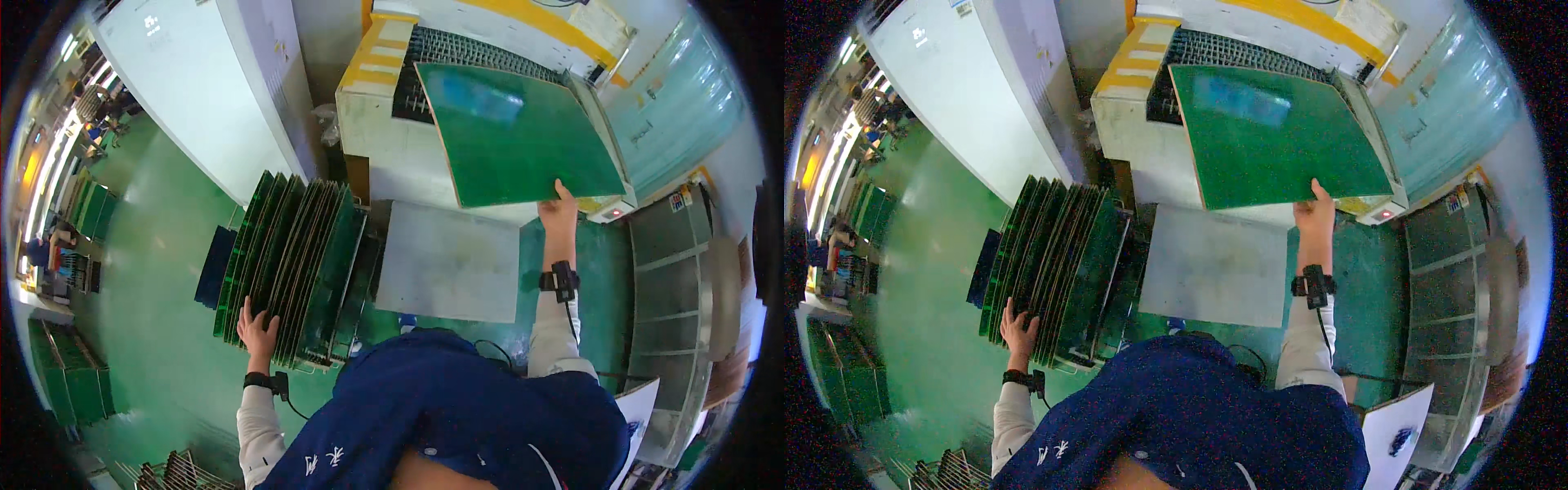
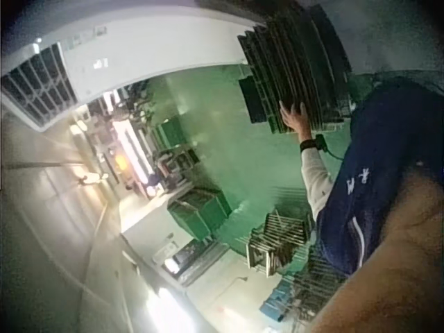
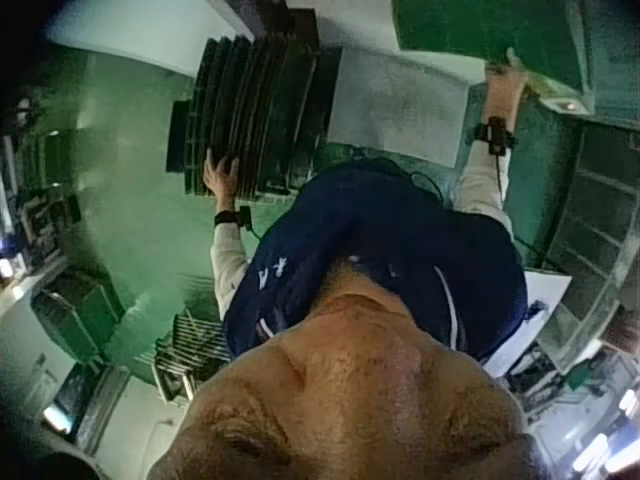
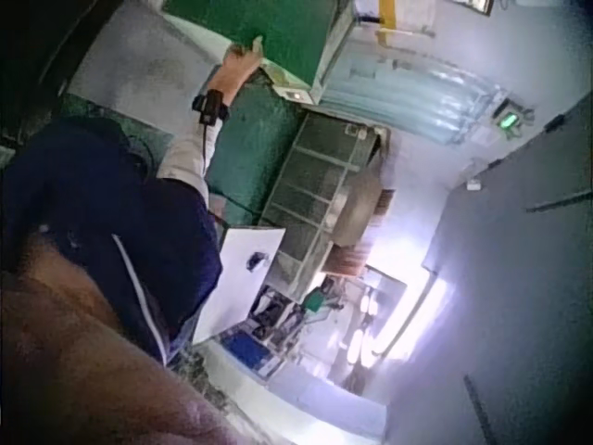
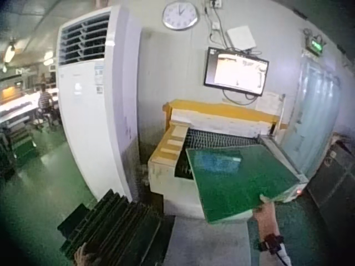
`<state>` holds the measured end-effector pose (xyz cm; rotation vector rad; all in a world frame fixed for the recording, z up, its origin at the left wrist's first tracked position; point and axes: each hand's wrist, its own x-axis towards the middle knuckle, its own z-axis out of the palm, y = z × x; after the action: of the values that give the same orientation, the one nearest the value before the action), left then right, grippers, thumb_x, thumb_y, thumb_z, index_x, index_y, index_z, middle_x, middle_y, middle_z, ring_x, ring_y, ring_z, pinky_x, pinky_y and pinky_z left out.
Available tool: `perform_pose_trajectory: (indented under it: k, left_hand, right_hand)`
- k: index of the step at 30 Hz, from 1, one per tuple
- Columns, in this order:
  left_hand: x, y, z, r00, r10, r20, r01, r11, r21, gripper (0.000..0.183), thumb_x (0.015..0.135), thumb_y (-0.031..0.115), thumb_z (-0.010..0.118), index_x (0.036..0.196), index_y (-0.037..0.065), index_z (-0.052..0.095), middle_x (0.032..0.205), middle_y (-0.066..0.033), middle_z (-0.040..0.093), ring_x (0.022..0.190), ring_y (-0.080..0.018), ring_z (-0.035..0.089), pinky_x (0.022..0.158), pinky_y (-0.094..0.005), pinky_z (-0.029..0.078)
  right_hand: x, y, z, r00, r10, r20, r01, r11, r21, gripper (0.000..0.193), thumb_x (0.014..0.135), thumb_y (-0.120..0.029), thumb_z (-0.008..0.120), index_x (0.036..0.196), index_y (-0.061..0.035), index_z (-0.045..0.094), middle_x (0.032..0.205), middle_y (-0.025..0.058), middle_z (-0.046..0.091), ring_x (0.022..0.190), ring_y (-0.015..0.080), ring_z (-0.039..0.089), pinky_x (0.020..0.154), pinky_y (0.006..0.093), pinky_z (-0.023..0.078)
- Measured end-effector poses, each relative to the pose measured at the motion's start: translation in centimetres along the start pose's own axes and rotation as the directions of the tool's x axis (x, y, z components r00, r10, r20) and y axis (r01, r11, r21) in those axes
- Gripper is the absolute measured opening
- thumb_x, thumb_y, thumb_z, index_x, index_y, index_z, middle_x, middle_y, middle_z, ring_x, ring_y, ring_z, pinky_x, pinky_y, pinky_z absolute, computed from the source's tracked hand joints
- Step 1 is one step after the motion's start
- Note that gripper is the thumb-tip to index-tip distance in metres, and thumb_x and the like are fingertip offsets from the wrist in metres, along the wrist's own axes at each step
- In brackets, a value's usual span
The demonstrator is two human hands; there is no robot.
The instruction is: Picking up green circuit boards or panels and stacking them into vertical slots on a metal cart.
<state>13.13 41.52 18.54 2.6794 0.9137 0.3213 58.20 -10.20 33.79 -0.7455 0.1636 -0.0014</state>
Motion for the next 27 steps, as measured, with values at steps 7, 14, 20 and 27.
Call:
perform_pose_trajectory:
  k: [7,14,20,27]
  left_hand:
    - [-1.1,2.9,1.3,0.969,-0.247,-0.027,0.248,0.963,0.102,0.046,0.078,0.033,0.065,0.117,0.01,0.058,0.145,-0.0098,0.03,0.133,-0.0331,0.026,0.106,-0.0485,0.02]
    - [-2.2,5.6,2.5,0.929,-0.37,-0.017,0.369,0.92,0.132,0.065,0.08,0.043,0.063,0.133,0.012,0.043,0.146,-0.0086,0.027,0.134,-0.0321,0.023,0.107,-0.0487,0.02]
    - [-2.1,6.3,2.9,0.896,-0.445,0.018,0.434,0.882,0.183,0.076,0.077,0.049,0.064,0.137,0.013,0.036,0.148,-0.0085,0.023,0.135,-0.0327,0.02,0.106,-0.0499,0.022]
    - [-1.6,6.4,3.3,0.891,-0.452,0.04,0.44,0.882,0.169,0.082,0.072,0.05,0.067,0.137,0.01,0.036,0.148,-0.0102,0.023,0.135,-0.0349,0.02,0.105,-0.0494,0.024]
  right_hand:
    - [13.8,3.4,0.6,0.997,0.07,-0.035,-0.066,0.993,0.096,0.008,0.085,-0.004,0.058,0.092,-0.0039,0.054,0.092,0.0087,0.061,0.085,0.0208,0.059,0.076,0.0358,0.051]
    - [23.9,4.9,0.8,0.971,0.21,0.113,-0.213,0.977,0.017,0.012,0.087,-0.007,0.054,0.098,-0.0078,0.053,0.098,0.0073,0.06,0.095,0.025,0.057,0.085,0.0419,0.048]
    - [25.9,3.0,3.2,0.864,0.47,0.18,-0.372,0.838,-0.399,0.028,0.088,-0.02,0.055,0.104,0.0021,0.053,0.1,0.0168,0.062,0.091,0.0251,0.062,0.076,0.0319,0.053]
    - [27.1,3.9,4.6,0.939,-0.163,0.303,0.329,0.175,-0.928,0.027,0.082,-0.026,0.059,0.099,-0.0064,0.063,0.098,0.0127,0.065,0.09,0.028,0.062,0.08,0.0397,0.049]
